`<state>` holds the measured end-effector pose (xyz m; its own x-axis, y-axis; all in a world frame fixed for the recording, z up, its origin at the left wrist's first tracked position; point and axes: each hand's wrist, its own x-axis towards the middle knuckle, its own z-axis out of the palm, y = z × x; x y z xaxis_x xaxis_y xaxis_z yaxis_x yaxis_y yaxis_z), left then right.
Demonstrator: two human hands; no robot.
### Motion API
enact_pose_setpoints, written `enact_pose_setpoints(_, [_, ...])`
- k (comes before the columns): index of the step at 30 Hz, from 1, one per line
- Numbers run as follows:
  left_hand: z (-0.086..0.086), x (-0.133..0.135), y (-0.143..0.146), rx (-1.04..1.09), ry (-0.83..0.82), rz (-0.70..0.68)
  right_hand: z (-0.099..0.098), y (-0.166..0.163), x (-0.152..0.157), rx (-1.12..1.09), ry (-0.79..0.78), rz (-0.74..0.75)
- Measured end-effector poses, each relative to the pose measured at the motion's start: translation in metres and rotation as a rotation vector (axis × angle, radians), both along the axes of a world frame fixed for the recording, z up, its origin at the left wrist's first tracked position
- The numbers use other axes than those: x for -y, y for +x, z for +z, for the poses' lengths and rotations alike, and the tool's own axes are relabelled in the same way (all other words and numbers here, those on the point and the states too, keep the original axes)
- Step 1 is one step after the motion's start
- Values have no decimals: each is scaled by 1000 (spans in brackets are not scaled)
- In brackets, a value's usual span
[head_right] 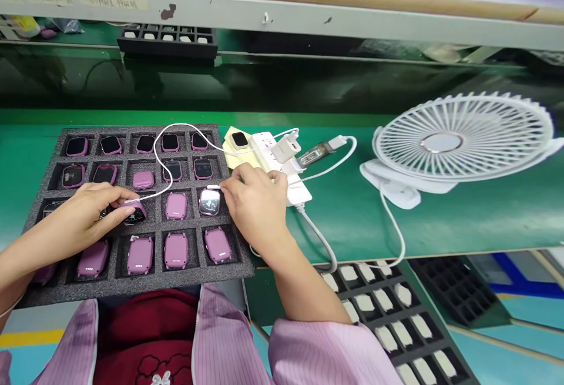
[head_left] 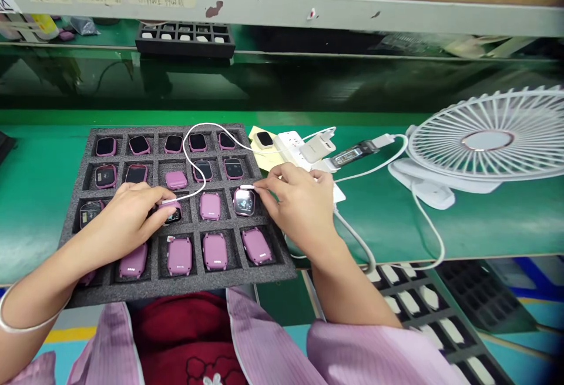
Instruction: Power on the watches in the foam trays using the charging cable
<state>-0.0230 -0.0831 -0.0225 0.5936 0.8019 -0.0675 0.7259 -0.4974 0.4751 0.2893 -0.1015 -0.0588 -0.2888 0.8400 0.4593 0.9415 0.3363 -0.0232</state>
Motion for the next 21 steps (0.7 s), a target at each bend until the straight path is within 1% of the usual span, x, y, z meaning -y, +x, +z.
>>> enact_pose_setpoints(2, [-1,-1,0,16,-16,15,3,1,1,18,17,-19])
enact_pose_setpoints(6, [-2,0,1,35,-25,21,8,4,0,-28,-44,-16])
enact_pose_setpoints(10, [-3,0,0,31,-15,21,4,0,1,-155,-193,84])
enact_pose_setpoints(12, [-3,0,0,28,-13,22,1,-4,1,-114,-227,131])
enact_pose_setpoints(14, [-3,0,0,27,-15,20,-2,-7,2,-90,-224,170])
enact_pose_setpoints(15, [-3,1,0,25,-17,20,-2,-8,2,-119,-221,197])
enact_pose_setpoints(17, [-3,1,1,24,-18,27,1,-8,3,-261,-225,259])
enact_pose_setpoints(19, [-3,1,1,28,-21,32,9,-7,7,-458,-242,300])
enact_pose_setpoints(21, [-4,0,1,38,-21,35,20,-6,13,-598,-302,338])
